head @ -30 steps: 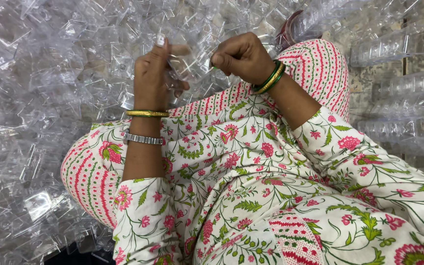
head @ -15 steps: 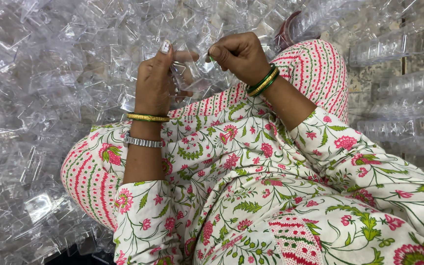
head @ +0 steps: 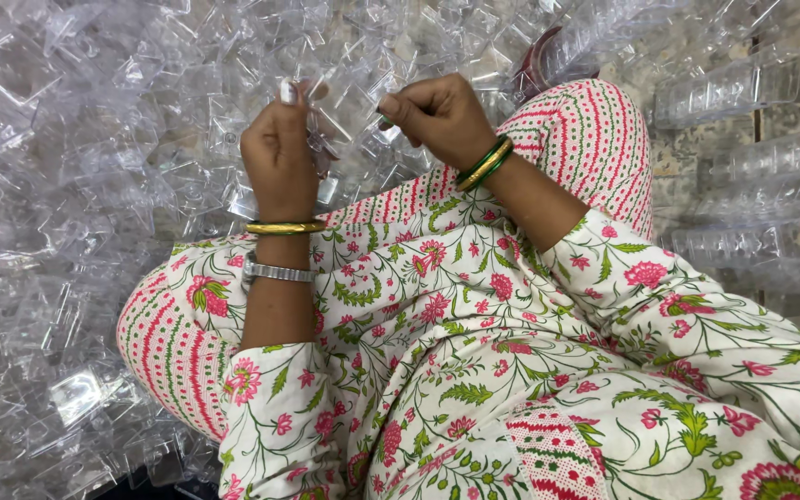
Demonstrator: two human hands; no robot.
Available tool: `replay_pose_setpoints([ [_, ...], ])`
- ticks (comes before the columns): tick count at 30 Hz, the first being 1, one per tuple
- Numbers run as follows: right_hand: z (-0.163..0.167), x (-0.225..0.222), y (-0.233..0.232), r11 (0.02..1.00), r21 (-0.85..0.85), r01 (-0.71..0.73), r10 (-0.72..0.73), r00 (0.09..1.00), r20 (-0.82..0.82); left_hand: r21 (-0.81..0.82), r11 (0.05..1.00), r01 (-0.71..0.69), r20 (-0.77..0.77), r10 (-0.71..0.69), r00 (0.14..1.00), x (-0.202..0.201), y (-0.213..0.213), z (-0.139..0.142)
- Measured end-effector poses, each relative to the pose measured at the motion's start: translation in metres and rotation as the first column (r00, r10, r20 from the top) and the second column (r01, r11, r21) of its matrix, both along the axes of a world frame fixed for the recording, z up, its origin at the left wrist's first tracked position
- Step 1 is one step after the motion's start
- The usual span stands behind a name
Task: The person sits on the floor among large piles of clear plastic boxes and handles them one at a time, picking up a box, opening and closing it, and setting it aside while holding a green marker. The boxes are drawn from the surrounding piles throughout the episode.
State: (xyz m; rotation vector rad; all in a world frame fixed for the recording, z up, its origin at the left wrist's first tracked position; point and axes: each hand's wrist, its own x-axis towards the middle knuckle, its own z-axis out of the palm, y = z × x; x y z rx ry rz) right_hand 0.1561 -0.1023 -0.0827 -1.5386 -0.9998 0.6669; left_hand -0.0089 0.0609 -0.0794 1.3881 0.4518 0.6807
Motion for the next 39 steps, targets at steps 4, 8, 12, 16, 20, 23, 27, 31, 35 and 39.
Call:
replay_pose_setpoints([
  [4, 0.006, -0.010, 0.005, 0.997, -0.054, 0.052, -0.058, 0.990, -0.131, 0.422, 0.891, -0.168, 0.007, 0.181, 0.983, -0.002, -0.009, 0.001],
  [8, 0.021, -0.019, 0.001, 0.996, -0.084, -0.009, -0.012, 0.970, -0.242, 0.665, 0.718, -0.207, 0.019, 0.261, 0.965, -0.006, -0.008, 0.004],
  [12, 0.034, -0.021, -0.006, 0.995, -0.030, -0.099, 0.077, 0.900, -0.429, 0.706, 0.668, -0.236, 0.067, 0.268, 0.961, -0.008, -0.008, 0.002],
  [16, 0.032, 0.001, -0.009, 1.000, 0.012, -0.009, 0.015, 0.785, -0.620, 0.359, 0.885, -0.297, 0.123, 0.271, 0.955, -0.001, -0.005, -0.002],
  [20, -0.002, 0.012, -0.006, 0.944, -0.237, 0.230, -0.025, 0.766, 0.642, -0.097, 0.967, -0.235, 0.309, 0.254, 0.917, 0.003, 0.006, -0.009],
  [23, -0.028, 0.000, 0.002, 0.943, -0.311, 0.117, 0.099, 0.794, 0.599, -0.117, 0.952, -0.284, 0.260, 0.305, 0.916, 0.004, 0.011, -0.015],
  [27, -0.048, -0.041, 0.021, 0.933, -0.356, -0.057, 0.288, 0.712, 0.641, -0.104, 0.953, -0.283, 0.308, 0.301, 0.902, 0.004, 0.014, -0.021],
  [31, -0.046, -0.074, 0.029, 0.950, -0.296, -0.102, 0.263, 0.771, 0.580, -0.114, 0.942, -0.315, 0.316, 0.335, 0.888, -0.001, 0.016, -0.023],
  [35, -0.043, -0.077, 0.037, 0.898, -0.438, -0.032, 0.295, 0.783, 0.548, -0.172, 0.923, -0.344, 0.266, 0.380, 0.886, -0.003, 0.019, -0.019],
  [39, -0.043, -0.045, 0.036, 0.837, -0.545, 0.049, 0.285, 0.811, 0.511, -0.230, 0.916, -0.328, 0.263, 0.383, 0.885, -0.003, 0.020, -0.011],
])
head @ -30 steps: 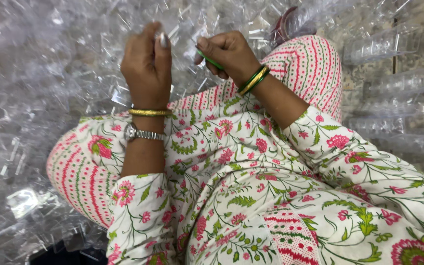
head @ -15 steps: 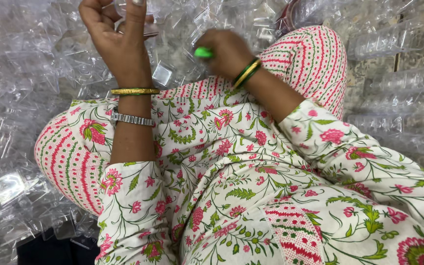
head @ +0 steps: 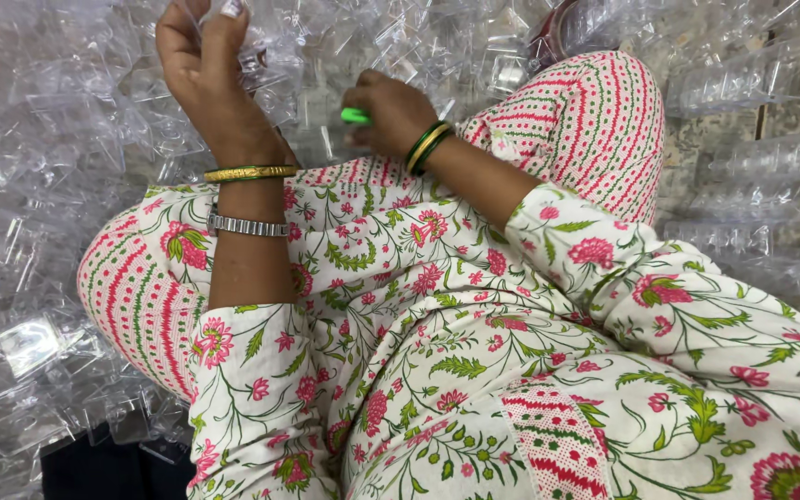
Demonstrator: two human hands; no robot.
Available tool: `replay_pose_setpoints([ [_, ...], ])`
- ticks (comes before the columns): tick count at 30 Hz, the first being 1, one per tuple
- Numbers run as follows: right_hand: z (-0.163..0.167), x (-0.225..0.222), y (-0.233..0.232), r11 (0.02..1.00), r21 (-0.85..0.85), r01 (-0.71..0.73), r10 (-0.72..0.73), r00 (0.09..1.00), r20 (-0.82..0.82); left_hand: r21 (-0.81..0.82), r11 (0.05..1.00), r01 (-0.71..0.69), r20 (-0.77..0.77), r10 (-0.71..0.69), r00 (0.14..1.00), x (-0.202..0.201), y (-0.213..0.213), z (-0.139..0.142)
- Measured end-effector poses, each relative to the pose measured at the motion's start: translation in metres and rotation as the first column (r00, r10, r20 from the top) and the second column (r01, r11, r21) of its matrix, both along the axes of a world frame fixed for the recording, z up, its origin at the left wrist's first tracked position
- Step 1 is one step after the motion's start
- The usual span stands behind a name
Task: The person sits on the floor among large piles of clear plastic boxes and handles them one at a time, picking up a box, opening and closing it, and setting it aside while holding a green marker. The boxes are drawn from the surrounding piles throughout the episode.
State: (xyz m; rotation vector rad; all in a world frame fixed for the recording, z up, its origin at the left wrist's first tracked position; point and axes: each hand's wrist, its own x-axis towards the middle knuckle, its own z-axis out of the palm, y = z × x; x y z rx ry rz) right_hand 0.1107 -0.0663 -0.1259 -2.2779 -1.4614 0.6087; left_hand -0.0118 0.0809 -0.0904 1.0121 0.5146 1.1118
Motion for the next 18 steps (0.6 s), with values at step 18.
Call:
replay_pose_setpoints([
  [18, 0.037, 0.083, -0.035, 0.771, 0.241, 0.590, -0.062, 0.446, -0.893, -0.073, 0.983, 0.168, -0.286, -0.182, 0.941, 0.008, -0.002, 0.000],
])
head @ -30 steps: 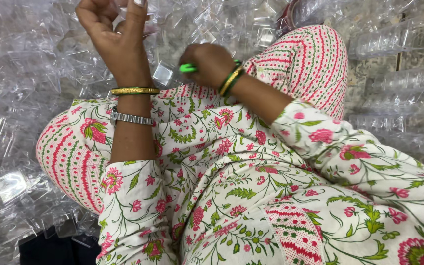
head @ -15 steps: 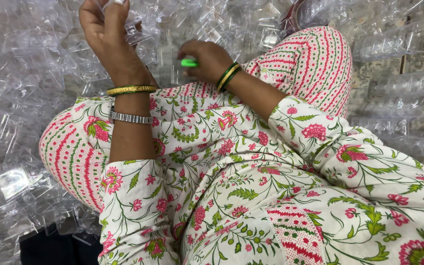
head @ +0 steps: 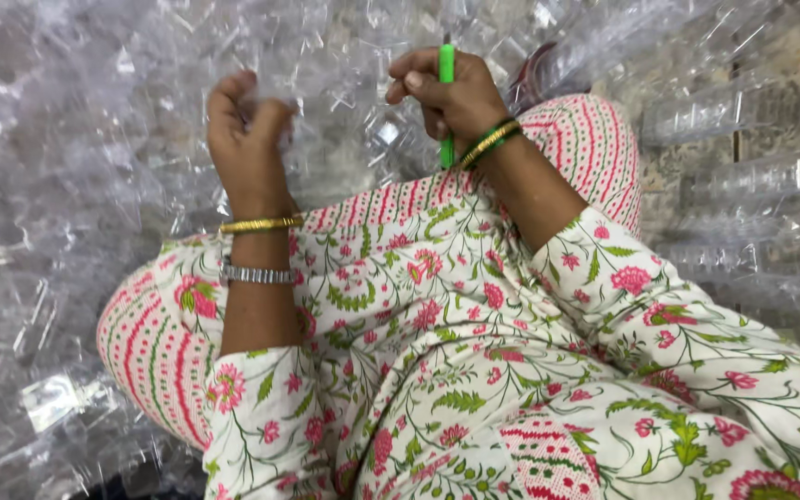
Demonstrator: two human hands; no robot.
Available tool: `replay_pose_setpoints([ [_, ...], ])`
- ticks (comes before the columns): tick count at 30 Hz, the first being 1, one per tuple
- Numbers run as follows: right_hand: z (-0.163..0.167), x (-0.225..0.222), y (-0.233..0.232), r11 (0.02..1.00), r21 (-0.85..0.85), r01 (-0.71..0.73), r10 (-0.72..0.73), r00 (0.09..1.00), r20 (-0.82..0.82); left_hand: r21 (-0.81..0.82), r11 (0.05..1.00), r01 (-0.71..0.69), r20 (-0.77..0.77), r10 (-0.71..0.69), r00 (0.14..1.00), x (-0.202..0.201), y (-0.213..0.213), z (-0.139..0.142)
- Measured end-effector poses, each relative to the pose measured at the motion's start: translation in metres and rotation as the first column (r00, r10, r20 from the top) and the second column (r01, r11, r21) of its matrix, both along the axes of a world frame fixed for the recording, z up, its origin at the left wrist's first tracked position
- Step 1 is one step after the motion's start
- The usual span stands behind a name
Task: The person sits on the floor among large piles of clear plastic boxes and handles them one at a time, picking up a box, opening and closing it, and setting it aside while holding a green marker. The boxes are drawn from the surrounding piles throughout the episode.
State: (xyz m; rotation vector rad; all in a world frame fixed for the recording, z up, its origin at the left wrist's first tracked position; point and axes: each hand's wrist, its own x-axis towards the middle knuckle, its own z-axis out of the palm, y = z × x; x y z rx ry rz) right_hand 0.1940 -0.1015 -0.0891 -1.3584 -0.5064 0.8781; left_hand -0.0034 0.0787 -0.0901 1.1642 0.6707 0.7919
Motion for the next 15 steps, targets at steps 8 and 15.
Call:
replay_pose_setpoints([
  [8, 0.022, -0.002, -0.003, 0.994, 0.099, -0.038, 0.014, 0.974, 0.224, 0.351, 0.895, 0.276, -0.372, -0.137, 0.918, -0.003, -0.011, 0.011],
  [15, 0.044, -0.023, -0.001, 0.970, -0.004, -0.244, 0.169, 0.661, 0.731, 0.566, 0.755, 0.331, -0.275, -0.206, 0.939, -0.005, -0.020, 0.029],
])
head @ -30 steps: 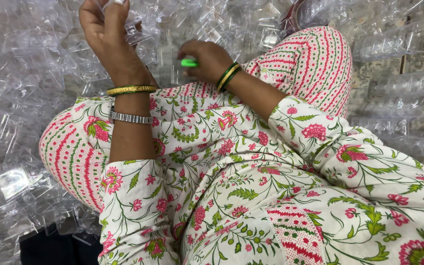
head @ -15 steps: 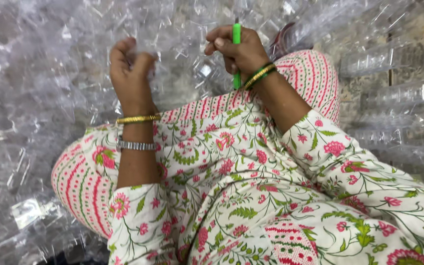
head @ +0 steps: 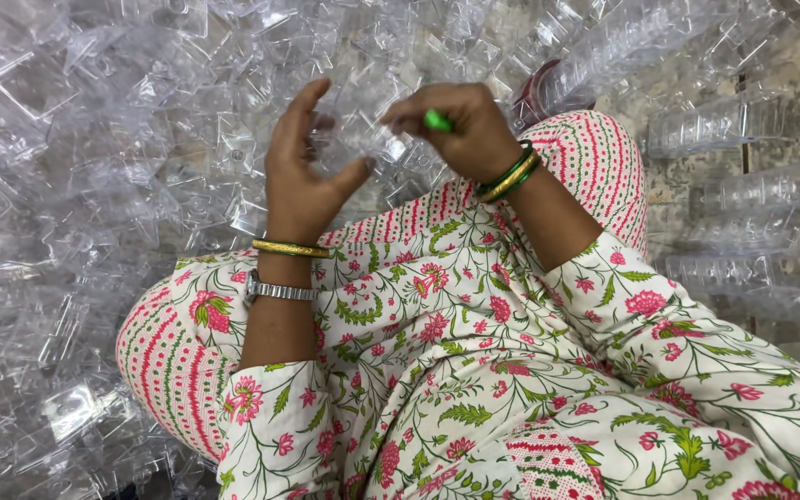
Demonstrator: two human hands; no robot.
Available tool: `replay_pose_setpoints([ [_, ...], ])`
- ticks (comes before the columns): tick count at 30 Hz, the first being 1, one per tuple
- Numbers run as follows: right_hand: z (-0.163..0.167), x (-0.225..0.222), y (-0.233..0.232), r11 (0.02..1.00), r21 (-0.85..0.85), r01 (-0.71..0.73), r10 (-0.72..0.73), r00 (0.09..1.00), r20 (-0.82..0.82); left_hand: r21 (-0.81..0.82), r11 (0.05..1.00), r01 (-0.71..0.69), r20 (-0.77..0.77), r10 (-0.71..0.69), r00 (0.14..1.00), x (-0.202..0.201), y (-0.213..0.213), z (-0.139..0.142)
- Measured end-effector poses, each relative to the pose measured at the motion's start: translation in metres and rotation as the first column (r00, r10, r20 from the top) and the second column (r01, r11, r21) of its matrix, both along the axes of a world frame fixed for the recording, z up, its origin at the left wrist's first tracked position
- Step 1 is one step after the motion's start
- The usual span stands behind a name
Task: The person sits on the floor among large piles of clear plastic boxes and handles them one at a time, picking up a box, opening and closing it, and setting it aside while holding a green marker. The boxes are drawn from the surrounding piles throughout the episode.
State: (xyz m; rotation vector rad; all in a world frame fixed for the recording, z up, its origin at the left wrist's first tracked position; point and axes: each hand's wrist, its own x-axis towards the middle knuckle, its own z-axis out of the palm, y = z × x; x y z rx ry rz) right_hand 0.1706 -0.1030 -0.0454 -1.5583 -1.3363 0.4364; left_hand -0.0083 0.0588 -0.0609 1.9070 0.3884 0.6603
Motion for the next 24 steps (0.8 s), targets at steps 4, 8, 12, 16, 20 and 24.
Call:
replay_pose_setpoints([
  [4, -0.001, -0.007, -0.001, 0.984, 0.172, 0.041, -0.055, 0.996, 0.075, -0.023, 0.997, 0.072, 0.075, -0.070, 0.995, 0.001, 0.000, 0.000],
  [8, -0.019, 0.002, 0.012, 0.932, -0.185, 0.310, -0.345, 0.918, -0.197, -0.140, 0.988, 0.065, 0.109, -0.050, 0.993, -0.001, 0.003, -0.002],
  [12, -0.047, -0.019, 0.013, 0.505, -0.840, 0.198, 0.013, 0.971, 0.237, -0.240, 0.965, 0.107, 0.166, -0.067, 0.984, -0.003, 0.004, -0.008],
  [16, -0.070, -0.044, 0.026, 0.598, -0.777, 0.195, 0.153, 0.924, 0.350, -0.358, 0.915, 0.189, 0.259, -0.097, 0.961, -0.003, 0.006, -0.015],
  [20, -0.078, -0.042, 0.032, 0.467, -0.857, 0.217, 0.221, 0.910, 0.351, -0.465, 0.832, 0.301, 0.374, -0.124, 0.919, -0.001, 0.007, -0.020],
  [24, -0.074, -0.025, 0.023, 0.630, -0.736, 0.246, -0.019, 0.953, 0.302, -0.441, 0.857, 0.265, 0.347, -0.110, 0.931, 0.000, 0.005, -0.018],
])
